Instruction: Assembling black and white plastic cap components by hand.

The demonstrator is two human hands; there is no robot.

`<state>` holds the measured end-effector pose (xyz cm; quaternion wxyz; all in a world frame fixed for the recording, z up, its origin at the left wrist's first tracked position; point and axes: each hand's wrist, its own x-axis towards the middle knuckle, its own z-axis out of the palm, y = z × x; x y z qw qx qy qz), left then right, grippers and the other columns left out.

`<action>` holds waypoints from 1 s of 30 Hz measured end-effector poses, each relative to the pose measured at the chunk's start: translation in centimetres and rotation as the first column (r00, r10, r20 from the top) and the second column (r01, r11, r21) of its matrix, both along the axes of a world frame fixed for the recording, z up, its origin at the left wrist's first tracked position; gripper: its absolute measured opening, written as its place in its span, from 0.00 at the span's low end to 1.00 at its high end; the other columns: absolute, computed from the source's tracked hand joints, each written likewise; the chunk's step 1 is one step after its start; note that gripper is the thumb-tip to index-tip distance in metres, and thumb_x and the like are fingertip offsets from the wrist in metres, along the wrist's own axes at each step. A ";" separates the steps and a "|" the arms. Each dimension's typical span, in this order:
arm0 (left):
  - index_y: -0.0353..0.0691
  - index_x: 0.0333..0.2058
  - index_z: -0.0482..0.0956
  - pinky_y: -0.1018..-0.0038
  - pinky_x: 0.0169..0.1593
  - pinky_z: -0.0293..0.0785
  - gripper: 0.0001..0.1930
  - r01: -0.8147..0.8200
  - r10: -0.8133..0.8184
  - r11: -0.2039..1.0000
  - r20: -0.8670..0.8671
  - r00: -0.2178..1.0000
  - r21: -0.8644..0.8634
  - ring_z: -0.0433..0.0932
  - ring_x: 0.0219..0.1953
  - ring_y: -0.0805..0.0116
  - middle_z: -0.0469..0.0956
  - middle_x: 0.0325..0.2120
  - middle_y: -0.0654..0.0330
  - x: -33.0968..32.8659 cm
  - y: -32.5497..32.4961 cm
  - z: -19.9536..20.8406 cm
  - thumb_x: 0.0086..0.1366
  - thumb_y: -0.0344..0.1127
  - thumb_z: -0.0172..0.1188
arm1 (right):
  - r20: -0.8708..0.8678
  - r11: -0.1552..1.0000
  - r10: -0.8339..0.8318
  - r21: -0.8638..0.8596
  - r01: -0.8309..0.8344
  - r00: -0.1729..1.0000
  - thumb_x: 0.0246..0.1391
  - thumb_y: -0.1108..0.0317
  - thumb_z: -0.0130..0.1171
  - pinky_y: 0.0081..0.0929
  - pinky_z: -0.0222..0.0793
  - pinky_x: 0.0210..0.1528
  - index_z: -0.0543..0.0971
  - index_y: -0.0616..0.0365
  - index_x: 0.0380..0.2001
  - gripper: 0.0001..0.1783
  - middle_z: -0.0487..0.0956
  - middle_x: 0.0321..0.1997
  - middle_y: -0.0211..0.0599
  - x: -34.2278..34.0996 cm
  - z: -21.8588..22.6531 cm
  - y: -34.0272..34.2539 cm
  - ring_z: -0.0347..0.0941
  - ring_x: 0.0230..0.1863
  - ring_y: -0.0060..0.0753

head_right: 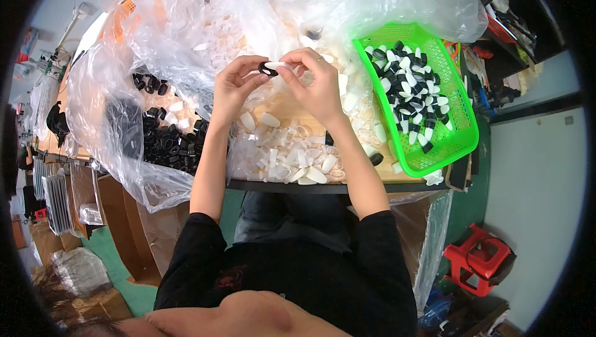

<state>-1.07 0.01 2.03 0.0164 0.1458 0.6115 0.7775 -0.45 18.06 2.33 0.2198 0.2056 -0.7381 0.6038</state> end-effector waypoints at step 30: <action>0.31 0.51 0.71 0.80 0.46 0.74 0.16 -0.112 0.104 0.993 -0.211 0.972 -0.024 0.73 0.41 0.77 0.72 0.36 0.62 0.2 0.8 -1.0 0.65 0.17 0.53 | -0.044 0.966 -0.166 0.195 0.172 0.985 0.46 0.71 0.71 0.22 0.75 0.38 0.78 0.61 0.41 0.18 0.83 0.38 0.35 1.6 0.0 -2.2 0.80 0.37 0.25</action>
